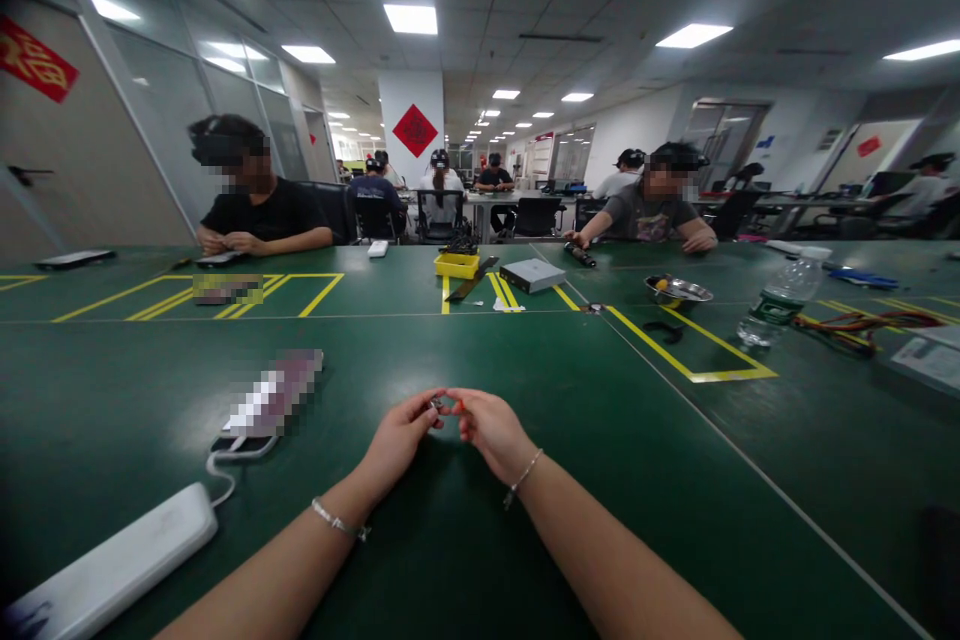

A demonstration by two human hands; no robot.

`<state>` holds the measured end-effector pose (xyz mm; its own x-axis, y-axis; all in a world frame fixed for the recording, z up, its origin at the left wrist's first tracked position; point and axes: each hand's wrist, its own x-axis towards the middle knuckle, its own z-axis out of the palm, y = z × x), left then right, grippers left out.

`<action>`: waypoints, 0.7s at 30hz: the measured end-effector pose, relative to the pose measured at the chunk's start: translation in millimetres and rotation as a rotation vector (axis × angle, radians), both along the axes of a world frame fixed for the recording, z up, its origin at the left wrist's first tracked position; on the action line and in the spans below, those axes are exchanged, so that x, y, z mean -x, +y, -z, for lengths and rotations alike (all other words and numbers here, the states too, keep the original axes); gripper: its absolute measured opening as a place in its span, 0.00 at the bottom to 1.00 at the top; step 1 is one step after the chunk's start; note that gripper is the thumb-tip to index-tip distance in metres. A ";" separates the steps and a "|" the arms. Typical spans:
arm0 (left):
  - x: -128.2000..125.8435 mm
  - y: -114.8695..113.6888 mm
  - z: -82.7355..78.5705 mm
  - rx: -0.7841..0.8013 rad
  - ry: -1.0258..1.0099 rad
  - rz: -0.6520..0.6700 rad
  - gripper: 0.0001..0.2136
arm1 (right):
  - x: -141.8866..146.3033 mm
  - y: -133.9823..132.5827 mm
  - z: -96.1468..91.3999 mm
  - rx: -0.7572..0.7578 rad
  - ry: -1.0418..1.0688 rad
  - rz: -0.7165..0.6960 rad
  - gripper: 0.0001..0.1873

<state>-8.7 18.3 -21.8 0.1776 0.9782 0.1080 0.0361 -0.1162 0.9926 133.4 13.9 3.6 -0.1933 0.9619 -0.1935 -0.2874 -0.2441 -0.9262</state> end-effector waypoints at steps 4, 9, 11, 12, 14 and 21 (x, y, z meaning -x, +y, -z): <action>-0.8 -3.3 -1.3 -0.044 0.113 -0.028 0.18 | -0.1 -3.5 4.7 -0.053 0.100 0.034 0.17; -3.2 -8.4 -1.3 -0.118 0.189 -0.022 0.17 | -14.3 -0.5 15.4 -0.078 0.078 0.074 0.16; -4.1 -9.0 0.5 -0.132 0.157 -0.012 0.16 | -13.6 -0.6 18.3 -0.063 0.093 0.058 0.17; -4.4 -9.1 1.3 -0.129 0.131 -0.007 0.15 | -12.6 -1.0 19.2 -0.050 0.112 0.046 0.17; -4.6 -9.5 1.5 -0.119 0.091 0.003 0.11 | -10.9 -1.9 20.1 -0.025 0.160 0.019 0.16; -2.0 -9.9 -4.4 -0.142 0.119 -0.024 0.14 | -11.4 -3.2 19.1 -0.019 0.208 -0.018 0.14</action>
<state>-6.7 8.3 -17.4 0.1743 0.9588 0.2244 0.1572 -0.2521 0.9549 144.8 10.7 -15.5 -0.2443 0.9610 -0.1297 -0.4688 -0.2341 -0.8517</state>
